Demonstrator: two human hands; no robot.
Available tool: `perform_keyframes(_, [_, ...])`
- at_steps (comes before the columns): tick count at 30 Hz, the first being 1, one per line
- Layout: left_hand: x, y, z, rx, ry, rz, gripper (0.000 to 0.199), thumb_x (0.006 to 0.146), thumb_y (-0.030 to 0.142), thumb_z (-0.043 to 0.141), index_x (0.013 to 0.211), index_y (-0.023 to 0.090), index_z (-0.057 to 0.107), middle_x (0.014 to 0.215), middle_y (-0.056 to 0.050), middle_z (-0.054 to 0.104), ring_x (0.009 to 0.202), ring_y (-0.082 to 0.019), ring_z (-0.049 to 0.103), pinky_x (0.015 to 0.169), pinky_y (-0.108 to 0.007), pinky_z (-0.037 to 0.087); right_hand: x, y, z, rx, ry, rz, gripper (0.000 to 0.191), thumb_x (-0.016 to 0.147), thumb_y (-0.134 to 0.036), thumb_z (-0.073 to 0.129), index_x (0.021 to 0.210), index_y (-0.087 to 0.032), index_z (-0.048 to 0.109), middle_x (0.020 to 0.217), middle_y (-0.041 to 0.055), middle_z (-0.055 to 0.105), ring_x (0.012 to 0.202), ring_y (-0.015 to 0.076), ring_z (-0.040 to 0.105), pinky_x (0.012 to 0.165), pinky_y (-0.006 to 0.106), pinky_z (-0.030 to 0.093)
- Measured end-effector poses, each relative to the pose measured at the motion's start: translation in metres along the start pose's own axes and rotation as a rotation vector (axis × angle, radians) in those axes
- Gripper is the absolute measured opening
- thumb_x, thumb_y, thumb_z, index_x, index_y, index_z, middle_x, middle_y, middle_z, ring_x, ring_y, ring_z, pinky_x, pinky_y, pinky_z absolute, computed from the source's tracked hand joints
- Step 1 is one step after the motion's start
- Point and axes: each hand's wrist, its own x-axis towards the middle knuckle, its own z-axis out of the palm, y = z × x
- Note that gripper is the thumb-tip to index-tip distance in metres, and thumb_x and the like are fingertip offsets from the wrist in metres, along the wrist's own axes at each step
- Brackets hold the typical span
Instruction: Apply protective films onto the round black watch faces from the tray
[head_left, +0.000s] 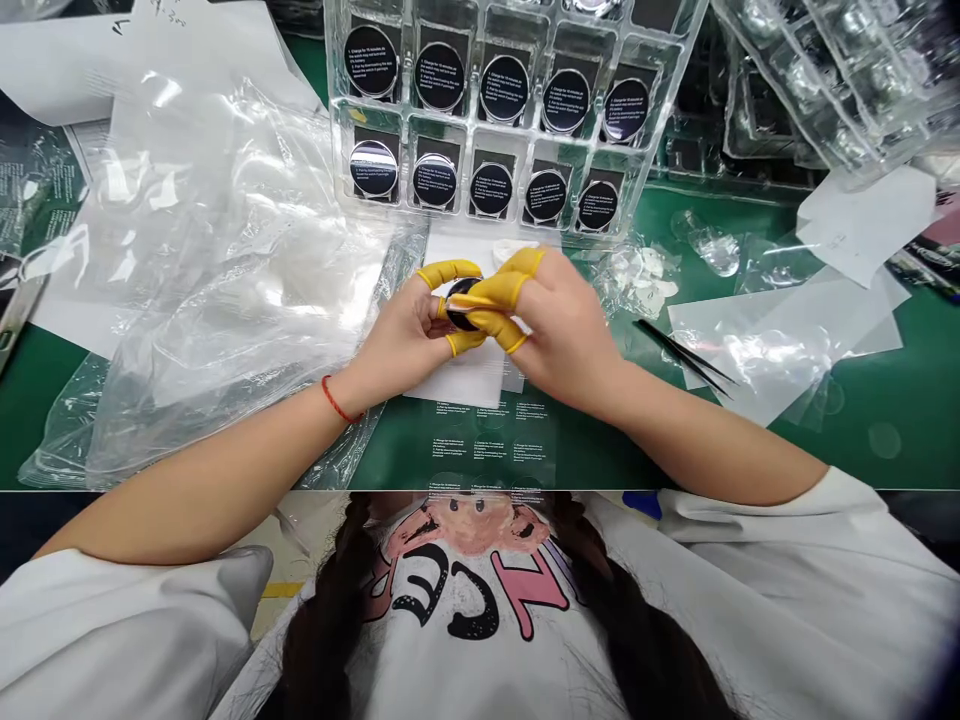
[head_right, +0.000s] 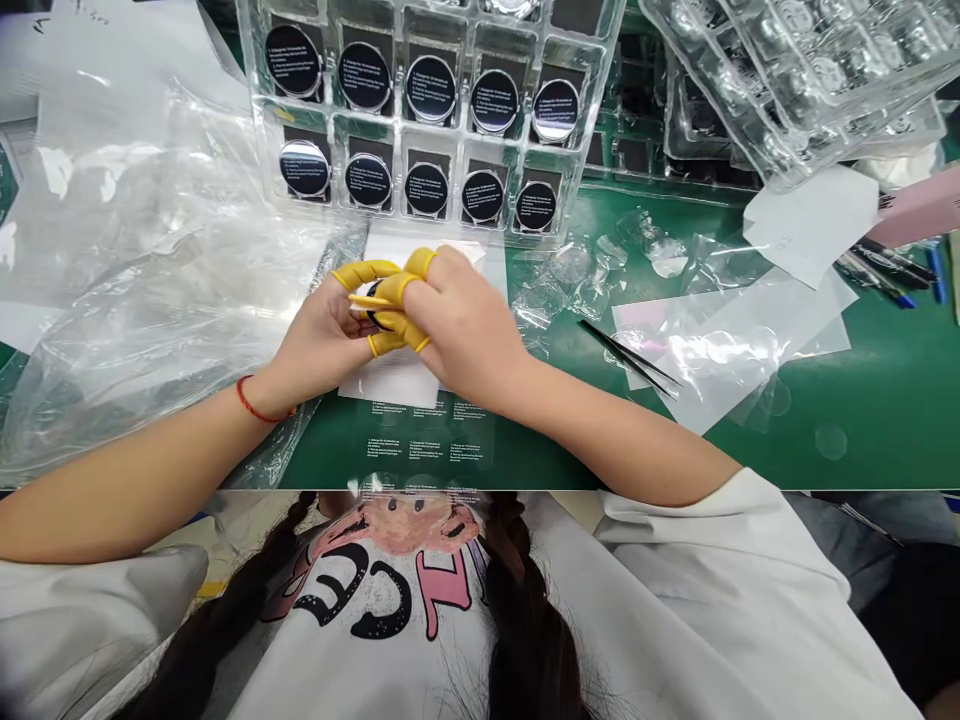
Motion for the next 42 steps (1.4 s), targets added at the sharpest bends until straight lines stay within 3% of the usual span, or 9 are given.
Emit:
perform_keyframes(5, [0.003,-0.007,-0.001,-0.022,0.003,-0.022,0.052,0.068,0.018,0.082,0.111,0.021,0.053,0.089,0.002,0.071,0.076,-0.012,0.071,0.071,-0.025,0.058,0.011,0.016,0.022,-0.071,-0.010,0.048,0.028,0.102,-0.035,0.036,0.107,-0.023,0.061,0.105,0.0112,0.061,0.104,0.0269,0.055,0.089,0.047,0.048])
perform_keyframes(12, [0.004,-0.005,-0.001,-0.024,0.016,-0.057,0.058,0.066,0.017,0.083,0.115,0.021,0.051,0.090,0.002,0.070,0.082,-0.014,0.072,0.078,-0.029,0.059,0.022,0.019,0.010,-0.088,0.057,0.117,0.020,0.100,-0.032,0.043,0.102,-0.024,0.061,0.105,0.0116,0.065,0.102,0.0254,0.059,0.088,0.043,0.051])
perform_keyframes(18, [0.004,-0.006,-0.001,-0.012,0.001,-0.057,0.058,0.067,0.017,0.081,0.115,0.022,0.050,0.087,0.002,0.070,0.079,-0.015,0.072,0.074,-0.030,0.059,0.006,0.008,0.007,-0.166,0.071,0.018,0.029,0.101,-0.029,0.038,0.105,-0.026,0.066,0.104,0.0087,0.066,0.097,0.0244,0.057,0.084,0.044,0.049])
perform_keyframes(23, [0.005,-0.008,-0.004,0.047,0.012,-0.054,0.060,0.063,0.016,0.082,0.116,0.023,0.053,0.076,0.005,0.066,0.065,-0.012,0.066,0.057,-0.024,0.050,-0.006,0.002,0.017,-0.218,-0.005,-0.020,0.028,0.099,-0.022,0.041,0.101,-0.027,0.069,0.102,0.0075,0.063,0.096,0.0231,0.055,0.083,0.043,0.045])
perform_keyframes(28, [0.004,-0.005,-0.003,-0.001,0.020,-0.057,0.061,0.061,0.009,0.077,0.115,0.021,0.052,0.079,0.005,0.068,0.071,-0.011,0.067,0.062,-0.022,0.051,-0.022,-0.002,0.025,-0.295,0.104,-0.185,0.028,0.098,-0.018,0.043,0.101,-0.028,0.070,0.100,0.0056,0.067,0.096,0.0208,0.057,0.084,0.040,0.045])
perform_keyframes(32, [0.003,-0.006,-0.002,-0.020,0.012,-0.056,0.062,0.059,0.008,0.078,0.114,0.020,0.052,0.081,0.004,0.069,0.072,-0.010,0.069,0.063,-0.020,0.053,-0.028,-0.002,0.025,-0.256,0.190,-0.200,0.023,0.097,-0.018,0.048,0.099,-0.027,0.069,0.099,0.0048,0.070,0.090,0.0197,0.058,0.082,0.039,0.045])
perform_keyframes(35, [0.004,-0.007,-0.003,-0.020,0.019,-0.063,0.061,0.063,0.014,0.081,0.115,0.021,0.051,0.085,0.003,0.071,0.075,-0.012,0.072,0.069,-0.023,0.057,-0.029,0.008,0.010,-0.023,0.223,-0.082,0.017,0.098,-0.028,0.051,0.105,-0.026,0.067,0.100,0.0049,0.072,0.091,0.0196,0.061,0.082,0.038,0.047])
perform_keyframes(38, [0.004,-0.008,-0.004,-0.005,0.034,-0.067,0.061,0.067,0.019,0.082,0.118,0.023,0.050,0.089,0.002,0.072,0.082,-0.016,0.075,0.078,-0.029,0.060,-0.033,0.036,-0.013,0.141,0.281,0.269,0.022,0.096,-0.034,0.057,0.115,-0.025,0.063,0.112,0.0085,0.071,0.094,0.0196,0.063,0.085,0.038,0.049])
perform_keyframes(42, [0.003,-0.007,-0.005,0.018,0.033,-0.082,0.063,0.068,0.021,0.083,0.121,0.022,0.050,0.094,0.001,0.072,0.086,-0.018,0.076,0.083,-0.032,0.061,-0.036,0.075,-0.035,0.006,0.073,0.609,0.023,0.086,-0.021,0.065,0.108,-0.017,0.070,0.112,0.0175,0.070,0.100,0.0275,0.062,0.088,0.047,0.048])
